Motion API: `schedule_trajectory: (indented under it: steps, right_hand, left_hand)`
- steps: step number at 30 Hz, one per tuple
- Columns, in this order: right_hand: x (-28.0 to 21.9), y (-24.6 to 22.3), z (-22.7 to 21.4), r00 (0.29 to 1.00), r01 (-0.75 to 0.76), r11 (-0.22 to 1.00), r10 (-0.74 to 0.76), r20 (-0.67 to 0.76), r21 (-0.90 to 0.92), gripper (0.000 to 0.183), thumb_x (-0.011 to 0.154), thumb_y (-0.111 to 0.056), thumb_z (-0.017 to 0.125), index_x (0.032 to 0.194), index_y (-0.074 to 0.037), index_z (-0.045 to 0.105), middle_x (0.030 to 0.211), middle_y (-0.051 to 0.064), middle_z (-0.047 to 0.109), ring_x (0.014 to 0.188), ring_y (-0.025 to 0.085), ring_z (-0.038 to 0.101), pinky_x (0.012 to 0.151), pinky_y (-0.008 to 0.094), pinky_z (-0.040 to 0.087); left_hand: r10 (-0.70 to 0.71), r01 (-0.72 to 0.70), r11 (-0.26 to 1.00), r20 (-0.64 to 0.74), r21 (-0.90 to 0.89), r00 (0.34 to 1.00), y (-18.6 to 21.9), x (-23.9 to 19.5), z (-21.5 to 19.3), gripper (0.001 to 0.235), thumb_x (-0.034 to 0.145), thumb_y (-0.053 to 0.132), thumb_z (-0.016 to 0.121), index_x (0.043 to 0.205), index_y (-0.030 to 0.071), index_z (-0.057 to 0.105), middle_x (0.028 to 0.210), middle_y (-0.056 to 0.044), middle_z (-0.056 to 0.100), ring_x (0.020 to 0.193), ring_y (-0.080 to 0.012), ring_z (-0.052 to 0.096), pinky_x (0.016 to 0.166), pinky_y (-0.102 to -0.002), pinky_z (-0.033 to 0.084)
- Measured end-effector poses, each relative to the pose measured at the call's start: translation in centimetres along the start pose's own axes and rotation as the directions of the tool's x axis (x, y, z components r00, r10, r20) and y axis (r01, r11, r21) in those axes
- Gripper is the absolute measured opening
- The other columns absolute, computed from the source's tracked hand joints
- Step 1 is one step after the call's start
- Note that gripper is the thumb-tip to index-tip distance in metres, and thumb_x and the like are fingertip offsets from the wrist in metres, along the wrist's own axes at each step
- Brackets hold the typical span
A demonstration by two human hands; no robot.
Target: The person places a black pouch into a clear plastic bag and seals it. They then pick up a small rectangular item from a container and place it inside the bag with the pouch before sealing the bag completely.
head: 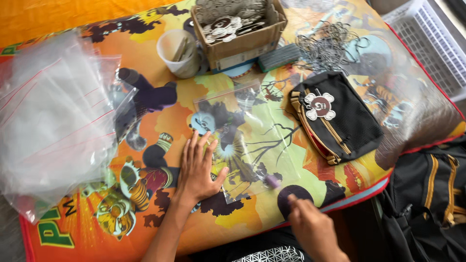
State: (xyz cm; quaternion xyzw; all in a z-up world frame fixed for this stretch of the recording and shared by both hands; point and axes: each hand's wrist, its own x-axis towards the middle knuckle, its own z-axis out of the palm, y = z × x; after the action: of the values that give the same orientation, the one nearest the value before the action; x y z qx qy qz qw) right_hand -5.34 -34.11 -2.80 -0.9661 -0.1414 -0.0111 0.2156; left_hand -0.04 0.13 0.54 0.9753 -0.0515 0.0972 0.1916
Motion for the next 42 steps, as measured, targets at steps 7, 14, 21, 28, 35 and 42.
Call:
schedule_trajectory:
  steps: [7,14,21,28,35,42]
  right_hand:
    - [6.3,-2.8,-0.5,0.99,0.05,0.981,-0.024,0.14,-0.187,0.022,0.098,-0.032,0.055,0.118,-0.034,0.064,0.083,-0.001,0.065,0.057,0.041,0.062,0.041,0.051,0.045]
    - [7.1,-4.4,0.4,0.768,0.627,0.76,-0.566,0.301,-0.17,0.038,0.085,-0.014,0.063,0.122,-0.015,0.067,0.099,0.0,0.065,0.063,0.022,0.067,0.033,0.043,0.051]
    - [8.0,-6.0,1.0,0.786,0.572,0.818,-0.522,0.332,-0.068,0.038,0.089,-0.019,0.062,0.127,-0.021,0.057,0.075,0.001,0.058,0.044,0.031,0.058,0.029,0.044,0.041]
    - [17.7,-7.9,1.8,0.878,0.442,0.894,-0.417,0.233,-0.067,0.017,0.093,-0.02,0.056,0.108,-0.025,0.063,0.082,0.008,0.071,0.061,0.039,0.074,0.053,0.05,0.059]
    - [28.0,-11.0,7.3,0.862,0.467,0.884,-0.449,0.236,-0.02,0.021,0.097,-0.024,0.048,0.115,-0.024,0.058,0.084,0.016,0.068,0.07,0.05,0.071,0.063,0.063,0.057]
    - [34.0,-10.3,5.1,0.85,0.525,0.85,-0.526,-0.014,-0.048,0.017,0.089,-0.017,0.057,0.105,-0.018,0.056,0.086,0.011,0.066,0.084,0.04,0.071,0.068,0.049,0.059]
  left_hand:
    - [-0.038,0.038,0.998,0.003,-0.053,0.999,0.1,-0.3,0.1,0.073,0.084,0.048,0.062,0.145,0.012,0.045,0.16,-0.015,0.037,0.154,-0.0404,0.021,0.124,-0.055,0.017]
    - [-0.03,0.029,0.989,-0.008,-0.145,1.0,0.0,-0.1,-0.7,0.064,0.091,0.044,0.047,0.144,0.009,0.05,0.159,-0.016,0.037,0.153,-0.0394,0.022,0.124,-0.057,0.017]
    - [0.081,-0.078,0.996,0.072,-0.051,0.994,-0.1,-0.3,-1.1,0.105,0.074,0.055,0.061,0.157,0.001,0.025,0.164,-0.029,0.02,0.154,-0.0442,0.016,0.127,-0.058,0.007]
    - [0.113,-0.117,0.989,-0.053,-0.086,0.992,-0.2,-0.8,-0.3,0.111,0.059,0.047,0.071,0.154,0.007,0.03,0.158,-0.028,0.023,0.15,-0.0525,0.019,0.121,-0.061,0.022]
    - [0.139,-0.139,0.99,0.003,-0.034,0.99,-0.1,-0.8,-0.4,0.097,0.06,0.048,0.067,0.148,0.016,0.045,0.151,-0.02,0.037,0.15,-0.0481,0.023,0.122,-0.059,0.015]
    - [0.172,-0.174,0.982,-0.026,-0.076,0.985,-0.2,-0.7,-0.8,0.087,0.062,0.048,0.065,0.145,0.02,0.054,0.149,-0.02,0.042,0.147,-0.0479,0.029,0.122,-0.059,0.015]
